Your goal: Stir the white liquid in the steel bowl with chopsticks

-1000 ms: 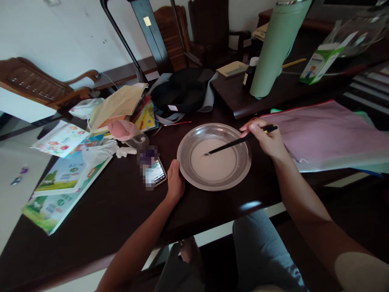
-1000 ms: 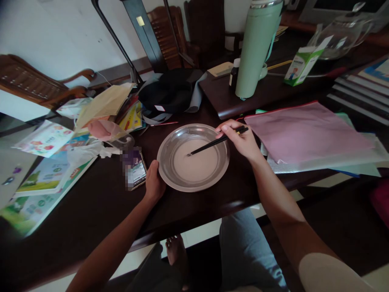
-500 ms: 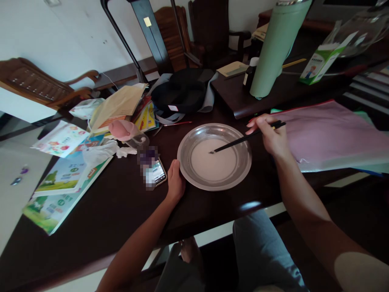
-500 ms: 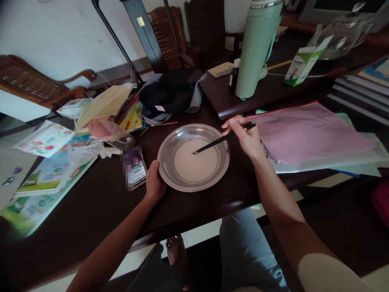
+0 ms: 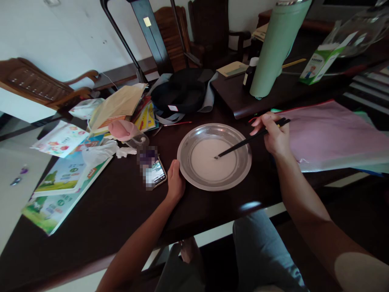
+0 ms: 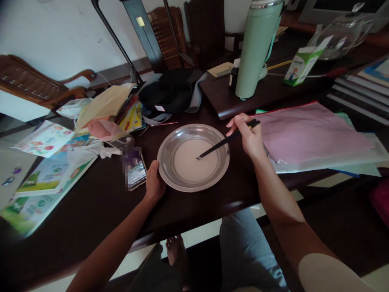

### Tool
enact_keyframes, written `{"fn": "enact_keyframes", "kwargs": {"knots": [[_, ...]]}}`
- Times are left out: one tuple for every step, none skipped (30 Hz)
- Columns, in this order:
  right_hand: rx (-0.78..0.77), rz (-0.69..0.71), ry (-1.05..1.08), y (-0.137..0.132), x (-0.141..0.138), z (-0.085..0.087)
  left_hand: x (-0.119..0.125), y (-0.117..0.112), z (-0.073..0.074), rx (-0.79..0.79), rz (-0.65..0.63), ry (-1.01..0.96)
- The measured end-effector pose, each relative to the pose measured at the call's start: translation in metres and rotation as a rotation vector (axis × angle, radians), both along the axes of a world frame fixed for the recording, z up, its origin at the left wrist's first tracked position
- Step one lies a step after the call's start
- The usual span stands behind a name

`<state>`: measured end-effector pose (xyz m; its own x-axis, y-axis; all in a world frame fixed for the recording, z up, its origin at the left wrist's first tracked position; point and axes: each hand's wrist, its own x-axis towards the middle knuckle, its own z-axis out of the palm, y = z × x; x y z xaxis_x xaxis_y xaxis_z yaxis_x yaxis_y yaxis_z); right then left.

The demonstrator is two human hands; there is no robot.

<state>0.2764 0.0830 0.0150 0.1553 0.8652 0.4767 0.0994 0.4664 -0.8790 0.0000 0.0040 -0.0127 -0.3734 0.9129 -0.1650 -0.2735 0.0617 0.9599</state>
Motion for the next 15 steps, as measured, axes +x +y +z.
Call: {"fn": "enact_keyframes", "kwargs": {"knots": [[-0.019, 0.029, 0.009, 0.000, 0.000, -0.001, 0.000, 0.000, 0.000, 0.000, 0.002, -0.007], [-0.046, 0.081, 0.002, -0.002, -0.001, -0.001, 0.000, 0.000, 0.000, 0.000, 0.002, -0.016], [-0.073, 0.148, -0.018, -0.004, -0.003, 0.000, 0.000, 0.000, -0.001, 0.000, 0.000, -0.025], [-0.094, 0.210, -0.045, -0.006, -0.004, 0.000, 0.000, 0.000, -0.001, 0.000, -0.004, -0.034], [-0.100, 0.253, -0.073, -0.007, -0.005, 0.001, 0.000, 0.000, -0.002, 0.000, -0.008, -0.040], [-0.093, 0.265, -0.097, -0.008, -0.005, 0.002, 0.000, 0.000, -0.003, 0.003, -0.010, -0.043], [-0.076, 0.244, -0.109, -0.008, -0.005, 0.003, -0.001, 0.000, -0.004, 0.010, -0.011, -0.040], [-0.052, 0.196, -0.105, -0.007, -0.004, 0.003, -0.001, 0.000, -0.004, 0.017, -0.011, -0.034], [-0.026, 0.134, -0.085, -0.005, -0.003, 0.002, -0.001, 0.000, -0.005, 0.026, -0.010, -0.029], [0.001, 0.074, -0.053, -0.002, -0.001, 0.002, -0.001, 0.000, -0.005, 0.033, -0.009, -0.026], [0.025, 0.034, -0.014, 0.000, 0.000, 0.001, -0.001, 0.000, -0.005, 0.037, -0.009, -0.024], [0.038, 0.022, 0.020, 0.002, 0.001, 0.000, -0.001, 0.000, -0.005, 0.037, -0.012, -0.023], [0.038, 0.041, 0.042, 0.002, 0.002, -0.001, -0.001, 0.000, -0.005, 0.034, -0.014, -0.021], [0.023, 0.085, 0.047, 0.001, 0.001, -0.002, -0.002, -0.001, -0.005, 0.030, -0.016, -0.018], [-0.004, 0.145, 0.033, 0.000, 0.000, -0.002, -0.002, -0.001, -0.005, 0.028, -0.017, -0.014]]}}
